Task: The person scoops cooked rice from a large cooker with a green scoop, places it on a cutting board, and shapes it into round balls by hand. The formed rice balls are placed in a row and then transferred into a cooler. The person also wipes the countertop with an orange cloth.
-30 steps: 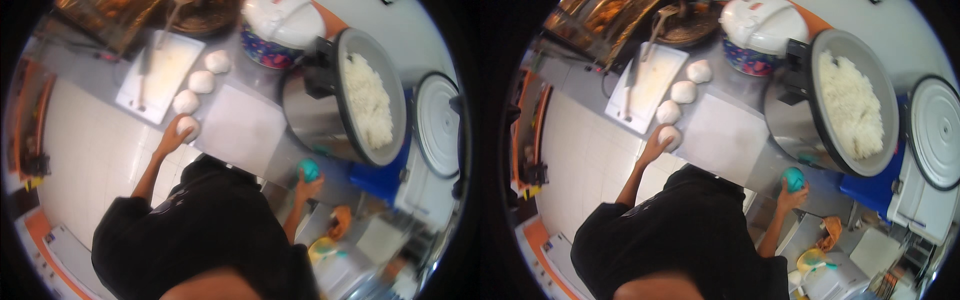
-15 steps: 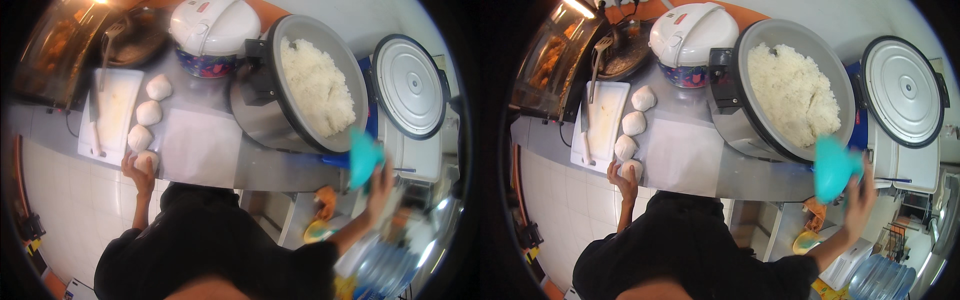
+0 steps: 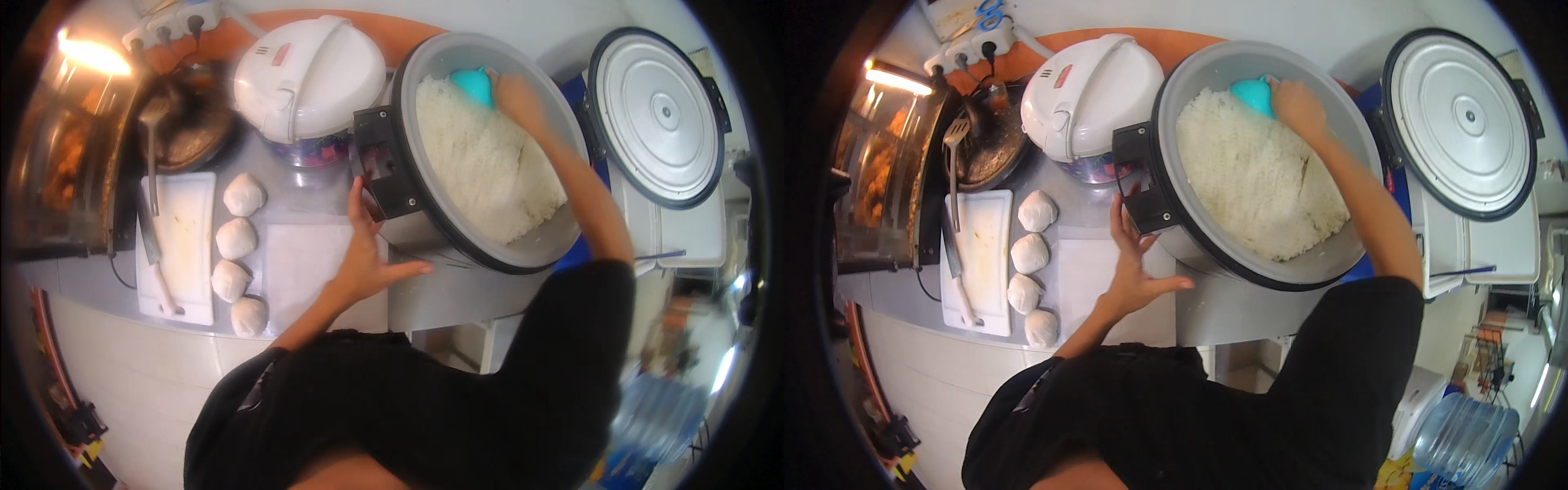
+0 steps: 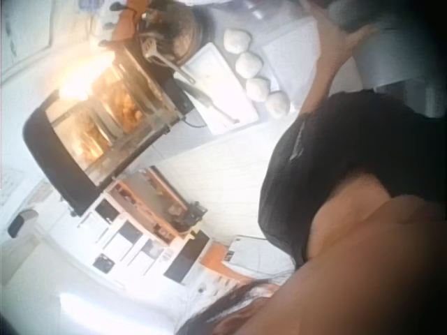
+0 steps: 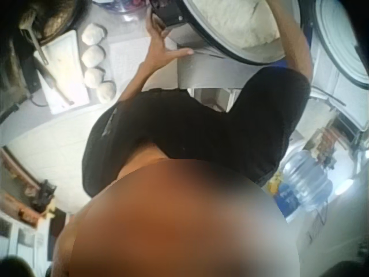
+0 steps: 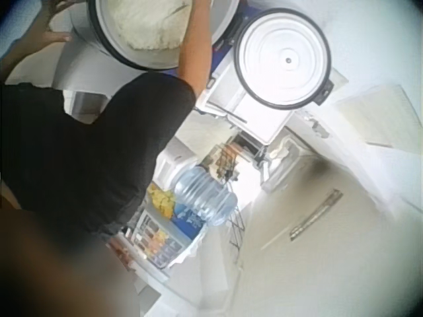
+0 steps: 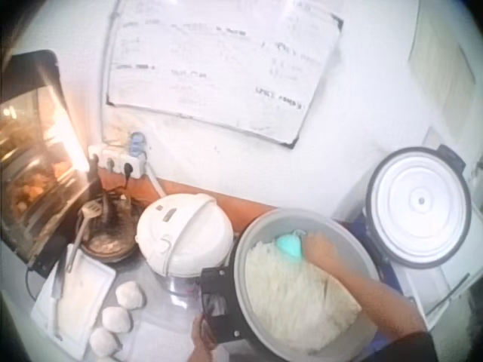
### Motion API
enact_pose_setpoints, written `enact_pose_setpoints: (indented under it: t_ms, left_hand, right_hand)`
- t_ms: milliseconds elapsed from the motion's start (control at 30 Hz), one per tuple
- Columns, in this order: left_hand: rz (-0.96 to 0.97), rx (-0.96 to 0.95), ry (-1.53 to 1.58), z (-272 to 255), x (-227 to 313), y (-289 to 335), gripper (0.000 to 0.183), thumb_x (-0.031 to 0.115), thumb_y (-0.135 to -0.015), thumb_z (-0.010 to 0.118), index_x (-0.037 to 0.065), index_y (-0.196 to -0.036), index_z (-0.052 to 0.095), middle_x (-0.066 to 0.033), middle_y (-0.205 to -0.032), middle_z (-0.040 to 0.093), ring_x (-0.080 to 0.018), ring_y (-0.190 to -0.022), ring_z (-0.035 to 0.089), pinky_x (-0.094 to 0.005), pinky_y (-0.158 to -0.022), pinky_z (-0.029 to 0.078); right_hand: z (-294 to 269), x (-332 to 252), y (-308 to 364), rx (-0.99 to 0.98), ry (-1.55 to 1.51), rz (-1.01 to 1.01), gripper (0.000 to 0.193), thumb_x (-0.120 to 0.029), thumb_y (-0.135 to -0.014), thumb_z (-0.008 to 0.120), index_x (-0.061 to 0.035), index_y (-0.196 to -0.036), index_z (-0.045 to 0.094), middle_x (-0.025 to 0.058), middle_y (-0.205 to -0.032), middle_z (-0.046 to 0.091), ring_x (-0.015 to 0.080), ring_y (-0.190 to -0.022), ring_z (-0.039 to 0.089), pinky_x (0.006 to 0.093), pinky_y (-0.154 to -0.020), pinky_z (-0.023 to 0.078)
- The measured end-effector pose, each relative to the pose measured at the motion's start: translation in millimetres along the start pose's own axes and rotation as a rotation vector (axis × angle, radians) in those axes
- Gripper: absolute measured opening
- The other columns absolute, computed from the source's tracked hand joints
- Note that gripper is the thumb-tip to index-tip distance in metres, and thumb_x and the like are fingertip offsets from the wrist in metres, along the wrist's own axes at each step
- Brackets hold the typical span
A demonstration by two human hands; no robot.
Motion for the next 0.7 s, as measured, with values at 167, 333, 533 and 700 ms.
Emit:
enact_pose_setpoints:
  t_ms: [167,333,533,700]
  left_hand:
    - [0.180,0.051,-0.030,15.4,15.4,-22.0,0.146,0.023,-0.061,0.090,0.016,-0.141,-0.031,-0.0305,-0.152,-0.006,-0.0408,-0.139,0.024,-0.0476,-0.110,0.030]
    - [0.268,0.089,-0.048,13.0,17.2,-21.5,0.119,0.025,-0.064,0.087,0.012,-0.147,0.004,-0.0334,-0.151,0.000,-0.0410,-0.141,0.017,-0.0477,-0.117,0.008]
    - [0.086,0.083,-0.084,14.9,8.5,-22.8,0.067,0.037,-0.068,0.082,0.002,-0.120,0.060,-0.0304,-0.151,0.013,-0.0379,-0.144,-0.002,-0.0414,-0.114,-0.014]
    - [0.122,-0.068,-0.311,21.7,13.2,-22.2,0.082,0.036,-0.069,0.082,-0.003,-0.126,0.039,-0.0323,-0.151,0.008,-0.0381,-0.144,-0.001,-0.0406,-0.116,-0.007]
  right_hand:
    - [2.8,-36.9,-6.0,-0.019,0.208,-0.267,0.034,-0.020,-0.100,0.036,-0.0045,-0.120,0.058,0.0171,-0.099,0.067,0.0357,-0.086,0.066,0.0478,-0.073,0.053]
    - [33.0,-40.4,9.0,-0.221,-0.149,-0.185,0.033,-0.015,-0.098,0.039,-0.0025,-0.124,0.054,0.0197,-0.089,0.066,0.0360,-0.077,0.066,0.0466,-0.070,0.055]
    - [48.3,-79.7,82.9,-0.168,-0.232,-0.434,0.045,-0.030,-0.100,0.039,0.0103,-0.105,0.059,0.0229,-0.068,0.062,0.0367,-0.063,0.066,0.0436,-0.052,0.054]
    - [53.0,-80.4,128.1,-0.674,-0.662,0.156,0.058,-0.042,-0.101,0.034,0.0096,-0.086,0.056,0.0147,-0.057,0.052,0.0264,-0.047,0.055,0.0398,-0.043,0.045]
Point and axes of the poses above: each hand's wrist, its own y-axis away from the middle knuckle, its own z-axis out of the palm, x = y × z, the point moved 8 cm from there along -y, towards the middle knuckle
